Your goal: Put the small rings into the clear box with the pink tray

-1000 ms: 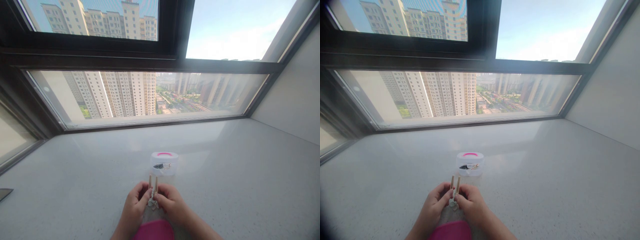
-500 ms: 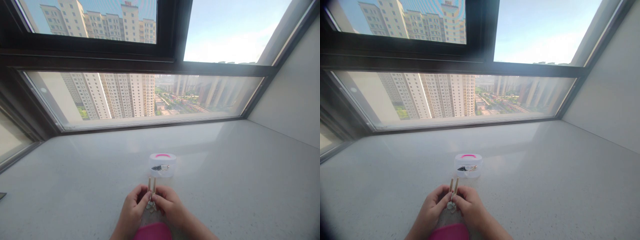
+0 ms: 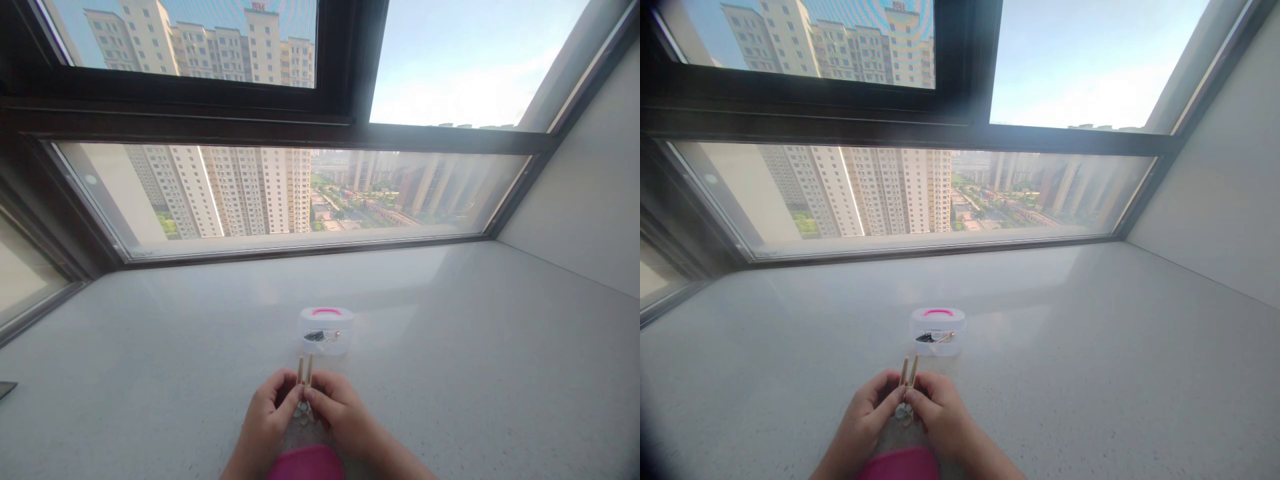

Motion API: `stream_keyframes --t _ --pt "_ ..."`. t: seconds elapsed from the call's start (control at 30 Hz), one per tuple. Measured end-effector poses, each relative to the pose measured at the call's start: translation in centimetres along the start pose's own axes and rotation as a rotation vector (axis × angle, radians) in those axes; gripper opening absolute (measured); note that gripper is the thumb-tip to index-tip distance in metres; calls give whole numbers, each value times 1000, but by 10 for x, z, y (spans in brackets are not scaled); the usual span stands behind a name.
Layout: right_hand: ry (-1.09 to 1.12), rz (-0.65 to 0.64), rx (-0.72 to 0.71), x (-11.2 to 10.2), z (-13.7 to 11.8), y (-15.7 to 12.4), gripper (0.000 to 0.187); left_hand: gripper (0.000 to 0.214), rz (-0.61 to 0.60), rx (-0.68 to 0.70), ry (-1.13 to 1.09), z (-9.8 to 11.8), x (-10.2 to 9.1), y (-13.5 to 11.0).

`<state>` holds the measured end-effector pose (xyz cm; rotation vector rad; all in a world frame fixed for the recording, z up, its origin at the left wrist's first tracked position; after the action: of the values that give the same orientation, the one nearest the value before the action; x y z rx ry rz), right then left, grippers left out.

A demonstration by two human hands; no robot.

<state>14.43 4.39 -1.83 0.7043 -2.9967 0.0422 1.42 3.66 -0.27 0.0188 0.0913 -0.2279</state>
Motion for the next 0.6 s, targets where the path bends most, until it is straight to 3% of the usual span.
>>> stream_keyframes --t 0.6 --pt "-28 -15 -16 0 0 -1 39 22 -1 2 21 1 -1 -1"
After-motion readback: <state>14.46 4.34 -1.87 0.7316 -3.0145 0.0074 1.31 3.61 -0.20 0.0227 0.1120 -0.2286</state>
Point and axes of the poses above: each hand's wrist, its own y-axis towards the middle knuckle, its own x-axis out of the palm, z = x × y, the point moved 4 cm from there along y, towards the middle knuckle, and after that the axes turned 3 degrees about -z, right-handed, at the moved point
